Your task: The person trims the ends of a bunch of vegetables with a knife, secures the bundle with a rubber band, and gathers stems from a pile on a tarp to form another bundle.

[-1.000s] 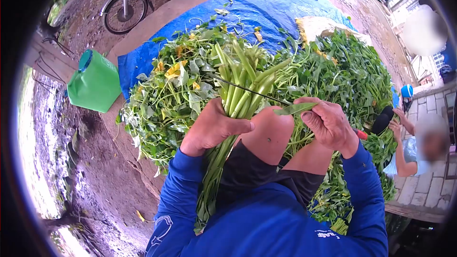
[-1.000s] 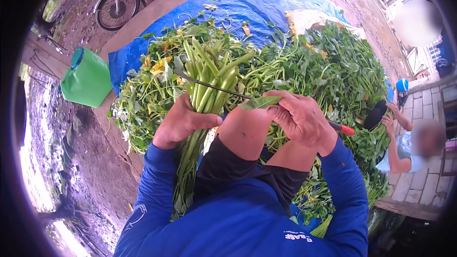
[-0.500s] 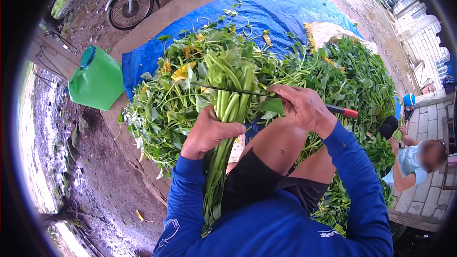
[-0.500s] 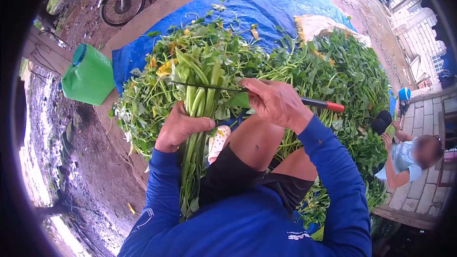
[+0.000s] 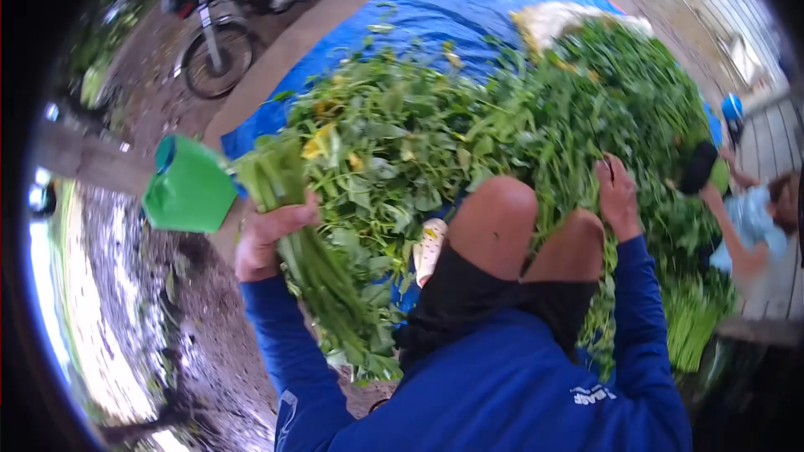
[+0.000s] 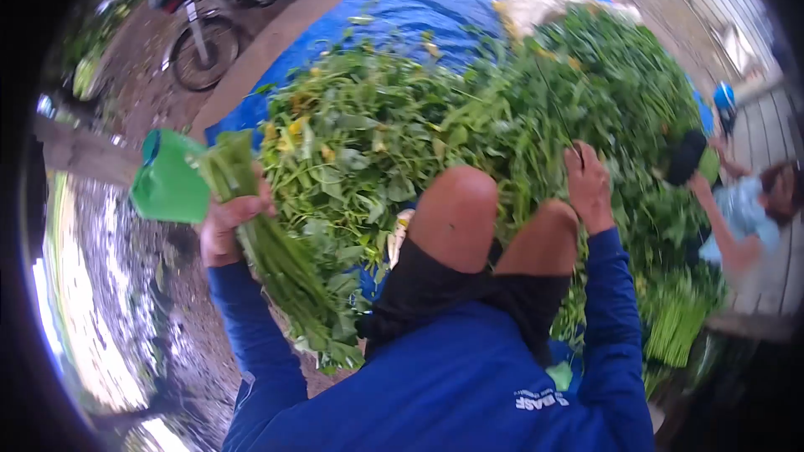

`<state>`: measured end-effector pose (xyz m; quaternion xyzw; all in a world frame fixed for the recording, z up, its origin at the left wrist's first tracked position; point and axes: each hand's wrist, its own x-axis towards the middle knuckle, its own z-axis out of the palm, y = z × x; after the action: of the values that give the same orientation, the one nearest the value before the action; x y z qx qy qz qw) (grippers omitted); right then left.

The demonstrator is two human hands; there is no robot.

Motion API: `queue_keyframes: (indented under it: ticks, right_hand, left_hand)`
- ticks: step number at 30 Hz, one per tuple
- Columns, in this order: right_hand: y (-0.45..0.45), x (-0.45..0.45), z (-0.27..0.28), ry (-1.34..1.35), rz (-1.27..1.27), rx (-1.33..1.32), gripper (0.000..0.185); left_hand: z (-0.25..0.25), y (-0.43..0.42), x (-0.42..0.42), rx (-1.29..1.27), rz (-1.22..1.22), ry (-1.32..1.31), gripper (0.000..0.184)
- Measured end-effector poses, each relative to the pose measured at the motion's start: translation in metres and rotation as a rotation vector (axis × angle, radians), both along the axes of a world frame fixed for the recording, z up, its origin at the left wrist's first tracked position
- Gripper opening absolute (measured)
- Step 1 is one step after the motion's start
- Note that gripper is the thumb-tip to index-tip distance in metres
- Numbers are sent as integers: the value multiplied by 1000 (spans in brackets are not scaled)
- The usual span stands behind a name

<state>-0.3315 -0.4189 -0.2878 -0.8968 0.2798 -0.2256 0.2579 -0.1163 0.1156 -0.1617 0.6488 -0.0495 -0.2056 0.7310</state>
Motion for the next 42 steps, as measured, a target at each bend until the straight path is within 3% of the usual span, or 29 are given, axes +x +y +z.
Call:
queue_keyframes:
  ticks: [2,4,6,8,12,14,16,18,21,23,25,27,28,31,33,36,37,39,42]
  right_hand:
    - [4,-72,-6,-12,-133,-129,33]
    - [11,-147,-44,-13,-354,-3,33]
    - [37,-224,-105,-25,-527,-14,30]
    - [84,-287,-145,75,-639,149,27]
    - [203,-391,-266,276,-866,396,28]
    - [252,-417,-293,270,-883,493,31]
    - [299,-472,-428,180,-942,712,39]
    - [277,-451,-367,359,-869,646,36]
    - [190,-408,-271,295,-714,405,27]
    - [126,-376,-188,98,-392,-118,17]
    - [88,-314,-56,-231,-316,480,32]
    - [81,-262,7,-253,-20,551,33]
    - [85,-241,25,-194,100,452,33]
    - [89,-208,35,-148,398,375,28]
    - [88,-197,35,-109,486,418,21]
    - [93,-190,30,-163,422,142,11]
    - [94,-190,30,-120,338,-62,9]
    - [83,-195,28,-135,252,-26,9]
    - [58,-213,33,-154,19,95,13]
  left_hand:
    - [21,-24,-18,-203,-171,154,66]
    - [8,-52,-36,-107,-519,345,73]
    - [1,-114,-97,34,-649,423,74]
    - [-34,-163,-131,147,-926,514,77]
    - [-47,-251,-176,285,-1159,387,60]
    - [-48,-284,-198,324,-1272,275,53]
    - [-56,-303,-222,337,-1390,132,47]
    - [-64,-307,-243,387,-1461,74,41]
    - [-89,-304,-256,428,-1591,46,47]
    - [-87,-306,-260,490,-1602,4,49]
    - [-92,-304,-261,466,-1600,-18,54]
    - [-96,-303,-257,419,-1616,-2,56]
    - [-94,-303,-254,430,-1620,-30,59]
    - [-78,-304,-245,531,-1614,-184,72]
    - [-77,-296,-241,421,-1519,-103,85]
    - [-86,-286,-237,273,-1420,-38,91]
    - [-91,-284,-236,228,-1392,-32,91]
    - [-101,-280,-233,142,-1339,-21,90]
    - [-85,-284,-223,217,-1472,-8,80]
